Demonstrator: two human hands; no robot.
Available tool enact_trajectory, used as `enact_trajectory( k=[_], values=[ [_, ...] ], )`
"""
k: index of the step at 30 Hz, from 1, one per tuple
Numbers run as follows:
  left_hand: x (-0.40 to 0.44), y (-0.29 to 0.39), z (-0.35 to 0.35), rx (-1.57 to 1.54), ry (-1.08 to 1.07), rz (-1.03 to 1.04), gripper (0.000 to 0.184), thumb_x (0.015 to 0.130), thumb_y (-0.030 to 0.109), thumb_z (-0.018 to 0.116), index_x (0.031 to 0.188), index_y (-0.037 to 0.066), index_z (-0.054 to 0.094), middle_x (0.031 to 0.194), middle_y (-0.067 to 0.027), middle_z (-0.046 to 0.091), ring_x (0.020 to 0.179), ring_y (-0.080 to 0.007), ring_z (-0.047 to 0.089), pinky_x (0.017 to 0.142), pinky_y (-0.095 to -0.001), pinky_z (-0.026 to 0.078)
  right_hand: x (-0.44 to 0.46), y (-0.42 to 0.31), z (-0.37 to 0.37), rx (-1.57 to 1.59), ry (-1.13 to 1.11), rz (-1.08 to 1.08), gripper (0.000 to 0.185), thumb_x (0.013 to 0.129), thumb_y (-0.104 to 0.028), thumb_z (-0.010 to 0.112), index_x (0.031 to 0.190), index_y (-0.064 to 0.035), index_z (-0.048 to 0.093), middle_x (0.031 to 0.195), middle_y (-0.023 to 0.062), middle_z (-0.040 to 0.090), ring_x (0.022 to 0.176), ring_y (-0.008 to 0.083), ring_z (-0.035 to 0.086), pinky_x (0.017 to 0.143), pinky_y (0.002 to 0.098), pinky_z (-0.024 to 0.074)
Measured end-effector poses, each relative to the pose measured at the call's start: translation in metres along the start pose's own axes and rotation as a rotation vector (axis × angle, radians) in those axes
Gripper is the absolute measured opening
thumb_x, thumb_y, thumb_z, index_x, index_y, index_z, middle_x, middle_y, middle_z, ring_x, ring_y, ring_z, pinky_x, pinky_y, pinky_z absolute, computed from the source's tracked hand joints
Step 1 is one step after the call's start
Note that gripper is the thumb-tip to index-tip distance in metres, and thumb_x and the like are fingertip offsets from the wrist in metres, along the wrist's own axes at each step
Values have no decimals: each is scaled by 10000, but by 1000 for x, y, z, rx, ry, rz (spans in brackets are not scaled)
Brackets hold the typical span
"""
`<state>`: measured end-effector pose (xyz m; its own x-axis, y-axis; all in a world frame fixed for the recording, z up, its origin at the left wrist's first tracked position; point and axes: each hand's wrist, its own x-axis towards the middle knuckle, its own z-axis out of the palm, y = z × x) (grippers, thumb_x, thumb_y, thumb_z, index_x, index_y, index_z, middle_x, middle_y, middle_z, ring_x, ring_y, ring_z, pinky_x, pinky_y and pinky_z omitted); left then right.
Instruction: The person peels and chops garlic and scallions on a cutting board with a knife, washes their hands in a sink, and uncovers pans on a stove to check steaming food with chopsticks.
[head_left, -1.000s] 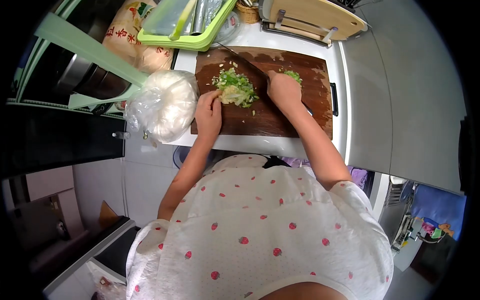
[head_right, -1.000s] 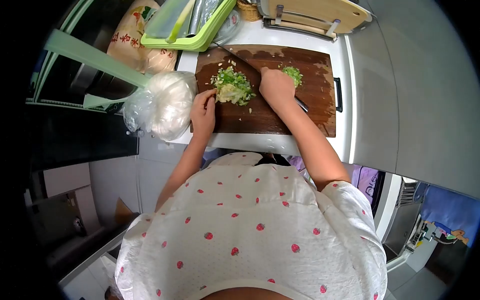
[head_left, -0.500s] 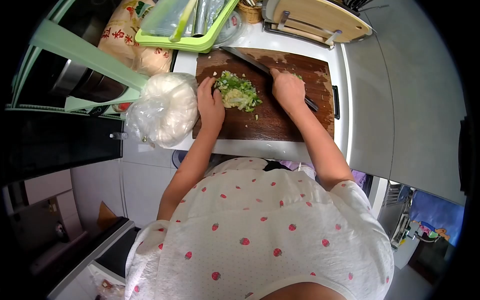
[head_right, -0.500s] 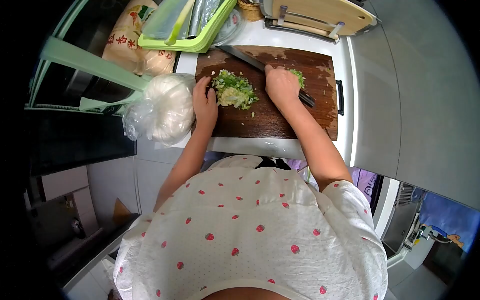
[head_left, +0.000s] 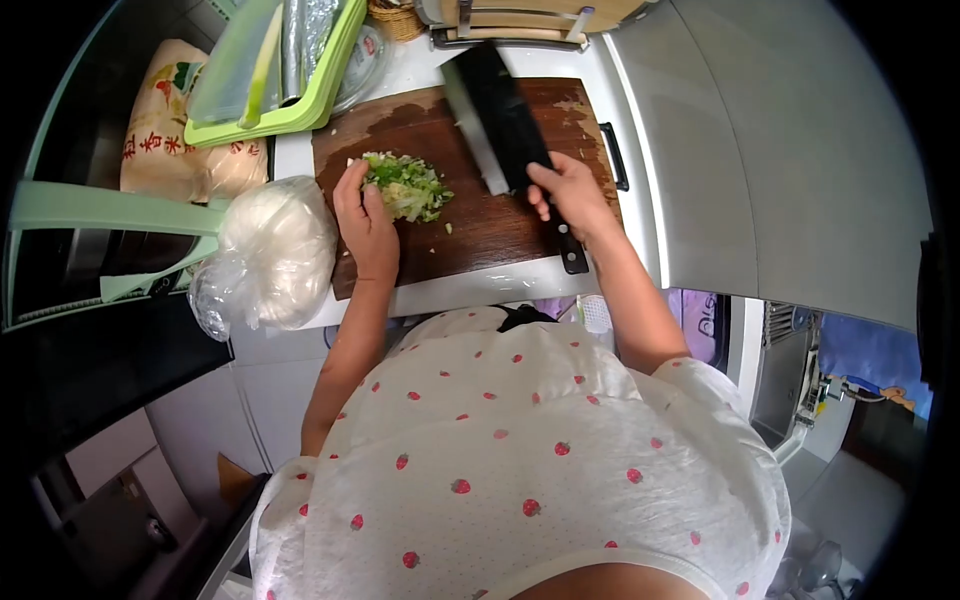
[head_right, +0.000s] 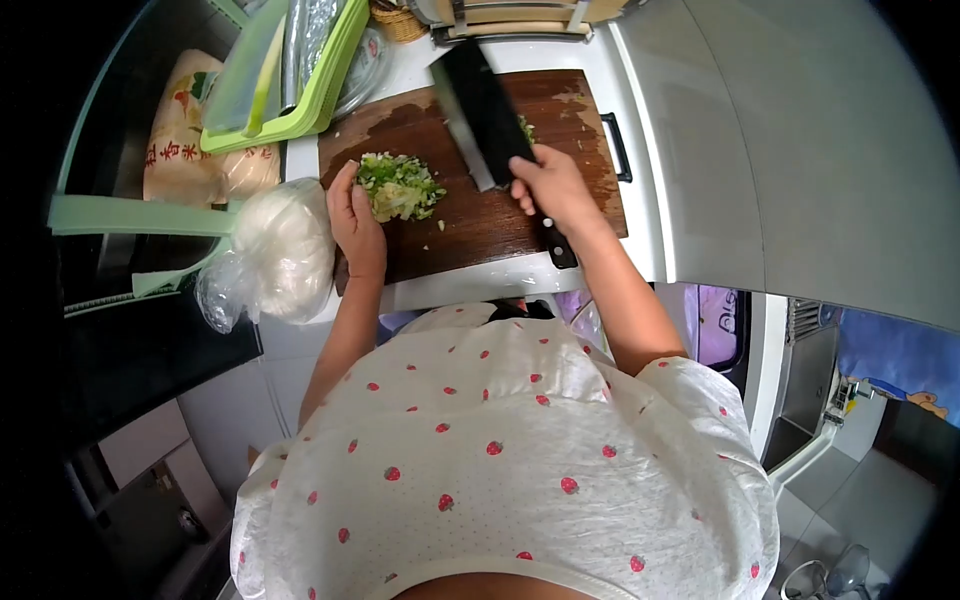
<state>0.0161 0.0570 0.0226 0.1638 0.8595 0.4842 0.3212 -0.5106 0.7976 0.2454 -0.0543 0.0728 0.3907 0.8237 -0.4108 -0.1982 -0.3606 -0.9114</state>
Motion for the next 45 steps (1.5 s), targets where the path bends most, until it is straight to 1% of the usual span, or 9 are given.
enact_trajectory(
  k=[5,19,21,24,28,30,34,41,45],
  values=[
    [-13,16,18,-95,-125,-54,236,928,93,446,1096,11,590,1114,-132,586,1041,-275,543,925,-338,409,4,-2,-71,241,217,129,118,927,-154,538,889,-47,506,614,40,533,469,125,474,420,259,409],
    [-52,39,40,-172,-201,-182,221,941,115,460,1054,11,620,1010,-110,607,939,-236,572,862,-304,431,32,34,-105,-187,251,170,229,903,-215,592,890,3,525,634,56,551,499,104,511,428,263,435],
    [-60,40,43,-127,-215,-231,213,930,115,478,1051,18,624,1004,-110,609,941,-235,572,860,-304,431,36,32,-105,-710,304,175,364,852,-314,634,853,49,613,799,202,656,686,287,655,615,375,524],
    [-68,44,52,-177,-197,-181,205,919,110,496,1052,24,626,996,-112,610,946,-233,569,864,-306,428,28,29,-98,-1083,419,50,423,824,-371,645,879,49,636,943,254,646,890,378,633,777,427,503],
    [-72,54,58,-166,-210,-193,200,913,95,499,1050,21,625,994,-112,610,951,-231,569,864,-300,428,25,32,-101,-1063,416,53,409,822,-364,650,898,38,635,962,239,646,959,395,602,819,445,486],
    [-75,55,64,-201,-211,-211,199,911,90,499,1048,20,625,994,-111,611,949,-231,570,864,-299,429,23,34,-100,-1053,414,-46,489,824,-394,642,909,86,604,897,292,630,902,430,603,792,455,483],
    [-80,57,70,-200,-230,-187,196,900,73,502,1041,22,629,996,-110,611,942,-230,574,864,-297,431,17,27,-93,-1090,424,9,383,827,-349,646,914,23,629,932,227,656,922,370,626,796,422,499],
    [-86,60,76,-173,-243,-151,190,885,54,512,1028,34,635,973,-106,607,919,-223,576,843,-294,439,17,33,-92,-1114,469,-64,427,820,-393,643,845,32,619,847,224,658,845,379,635,735,438,507],
    [-83,66,76,-172,-235,-159,188,882,46,510,1023,34,634,957,-105,603,904,-220,573,831,-295,440,17,31,-91,-1145,424,5,399,828,-356,649,952,21,609,935,206,665,918,336,642,789,403,505]
  ],
)
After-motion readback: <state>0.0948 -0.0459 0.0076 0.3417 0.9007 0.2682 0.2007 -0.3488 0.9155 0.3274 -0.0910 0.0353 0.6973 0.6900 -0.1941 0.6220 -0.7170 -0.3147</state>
